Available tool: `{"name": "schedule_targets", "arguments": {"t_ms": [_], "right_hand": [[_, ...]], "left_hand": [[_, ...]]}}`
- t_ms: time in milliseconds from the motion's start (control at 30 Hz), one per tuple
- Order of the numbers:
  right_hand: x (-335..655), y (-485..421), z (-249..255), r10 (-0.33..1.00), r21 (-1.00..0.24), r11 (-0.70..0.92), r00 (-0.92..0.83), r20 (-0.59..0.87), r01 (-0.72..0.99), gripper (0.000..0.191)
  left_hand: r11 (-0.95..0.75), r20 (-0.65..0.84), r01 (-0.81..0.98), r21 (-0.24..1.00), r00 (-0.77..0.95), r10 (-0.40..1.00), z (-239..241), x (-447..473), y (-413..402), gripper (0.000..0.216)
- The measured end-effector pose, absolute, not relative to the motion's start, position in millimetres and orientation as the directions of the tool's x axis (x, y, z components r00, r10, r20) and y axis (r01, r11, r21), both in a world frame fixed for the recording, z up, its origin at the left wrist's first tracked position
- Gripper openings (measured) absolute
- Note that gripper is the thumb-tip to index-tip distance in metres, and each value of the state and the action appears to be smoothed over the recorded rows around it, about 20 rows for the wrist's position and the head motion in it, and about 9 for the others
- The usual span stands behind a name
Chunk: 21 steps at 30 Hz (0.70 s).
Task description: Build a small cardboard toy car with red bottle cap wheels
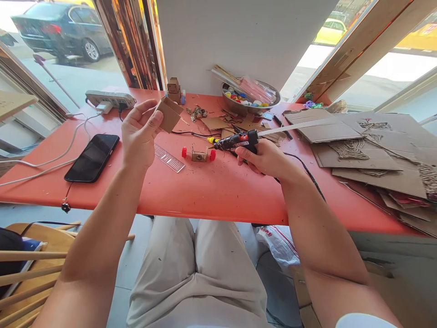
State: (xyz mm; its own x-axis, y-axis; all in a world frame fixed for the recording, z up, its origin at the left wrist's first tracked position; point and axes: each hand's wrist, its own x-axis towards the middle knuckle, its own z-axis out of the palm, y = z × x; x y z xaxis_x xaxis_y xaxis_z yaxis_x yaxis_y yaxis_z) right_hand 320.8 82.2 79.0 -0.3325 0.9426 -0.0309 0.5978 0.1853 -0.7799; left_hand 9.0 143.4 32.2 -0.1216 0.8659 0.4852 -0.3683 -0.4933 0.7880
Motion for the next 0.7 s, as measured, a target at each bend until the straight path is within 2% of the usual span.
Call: {"name": "schedule_targets", "arguments": {"t_ms": [700], "right_hand": [[325.8,83.0,81.6,0.919,-0.753,0.217,-0.390,-0.056,0.621,0.054]], "left_hand": [[-0.448,0.449,-0.366,0.815,-0.088,0.889,37.7,8.9,141.2,0.061]]}}
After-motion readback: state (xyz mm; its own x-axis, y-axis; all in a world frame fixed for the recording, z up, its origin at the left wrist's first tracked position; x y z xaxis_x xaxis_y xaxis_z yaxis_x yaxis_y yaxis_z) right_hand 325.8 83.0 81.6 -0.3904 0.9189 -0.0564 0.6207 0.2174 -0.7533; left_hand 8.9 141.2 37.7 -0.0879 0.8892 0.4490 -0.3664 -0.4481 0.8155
